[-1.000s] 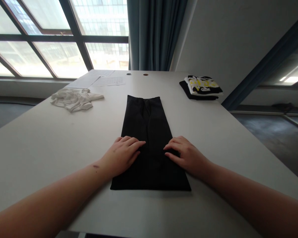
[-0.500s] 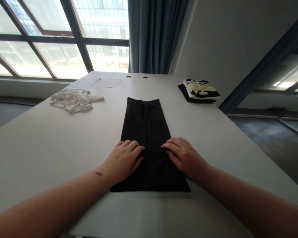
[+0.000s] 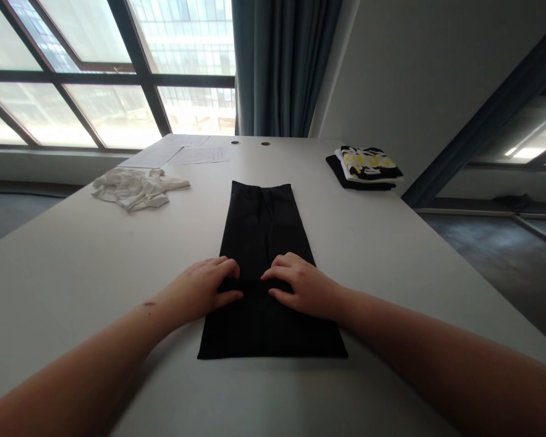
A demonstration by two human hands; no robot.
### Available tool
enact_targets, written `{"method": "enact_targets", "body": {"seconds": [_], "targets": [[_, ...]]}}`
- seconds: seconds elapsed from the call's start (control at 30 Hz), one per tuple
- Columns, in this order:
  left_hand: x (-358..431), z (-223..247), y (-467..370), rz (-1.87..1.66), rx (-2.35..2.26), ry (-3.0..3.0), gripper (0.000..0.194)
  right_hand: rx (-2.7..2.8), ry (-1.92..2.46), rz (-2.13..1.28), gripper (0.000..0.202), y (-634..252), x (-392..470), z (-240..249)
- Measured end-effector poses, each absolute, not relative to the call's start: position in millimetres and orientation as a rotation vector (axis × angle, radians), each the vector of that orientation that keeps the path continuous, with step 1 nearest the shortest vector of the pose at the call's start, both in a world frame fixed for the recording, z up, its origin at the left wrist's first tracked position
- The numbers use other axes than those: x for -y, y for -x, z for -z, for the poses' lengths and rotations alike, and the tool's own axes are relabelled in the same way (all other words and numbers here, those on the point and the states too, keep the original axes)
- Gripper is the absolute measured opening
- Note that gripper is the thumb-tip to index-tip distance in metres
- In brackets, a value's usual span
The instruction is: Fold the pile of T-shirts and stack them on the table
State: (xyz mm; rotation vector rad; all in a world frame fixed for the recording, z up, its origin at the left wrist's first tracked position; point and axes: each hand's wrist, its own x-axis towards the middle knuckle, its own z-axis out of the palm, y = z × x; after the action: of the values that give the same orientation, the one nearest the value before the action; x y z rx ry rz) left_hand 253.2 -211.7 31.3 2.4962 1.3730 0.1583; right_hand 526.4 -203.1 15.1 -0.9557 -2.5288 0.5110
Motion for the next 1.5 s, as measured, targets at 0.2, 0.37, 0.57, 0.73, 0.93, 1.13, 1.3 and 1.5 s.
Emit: {"method": "enact_targets", "body": {"seconds": [0.2, 0.37, 0.57, 0.73, 0.93, 1.13, 1.3, 1.5], "targets": [[202, -37, -235, -0.055, -1.392, -2.416, 0.015, 2.569, 1.023, -0.487, 0.004, -526, 208, -14], [208, -44, -239, -0.143, -1.423, -2.594, 0.022, 2.524, 1.044, -0.146, 0.022, -528, 222, -22], [230, -36, -257, -0.279, -1.575, -2.77, 0.041, 2.802, 1.127, -0.062, 0.03, -531, 220, -23], [223, -5, -264, -0.355, -1.4, -2.86, 0.057, 2.788, 1.165, -0.094, 0.024, -529, 212, -19], [207, 10, -261, -0.292, -1.365, -2.788, 0.061, 2.629, 1.352, -0.135, 0.061, -537, 202, -5], [234, -13, -267, -0.238, -1.388, -2.78, 0.054, 2.757, 1.375, -0.145, 0.069, -537, 228, -6], [215, -18, -266, -0.468, -1.521, -2.604, 0.046, 2.715, 1.227, -0.066, 0.058, -538, 225, -27], [77, 0, -269, -0.614, -1.578, -2.489, 0.057, 2.438, 1.547, -0.053, 0.064, -531, 83, -32]]}}
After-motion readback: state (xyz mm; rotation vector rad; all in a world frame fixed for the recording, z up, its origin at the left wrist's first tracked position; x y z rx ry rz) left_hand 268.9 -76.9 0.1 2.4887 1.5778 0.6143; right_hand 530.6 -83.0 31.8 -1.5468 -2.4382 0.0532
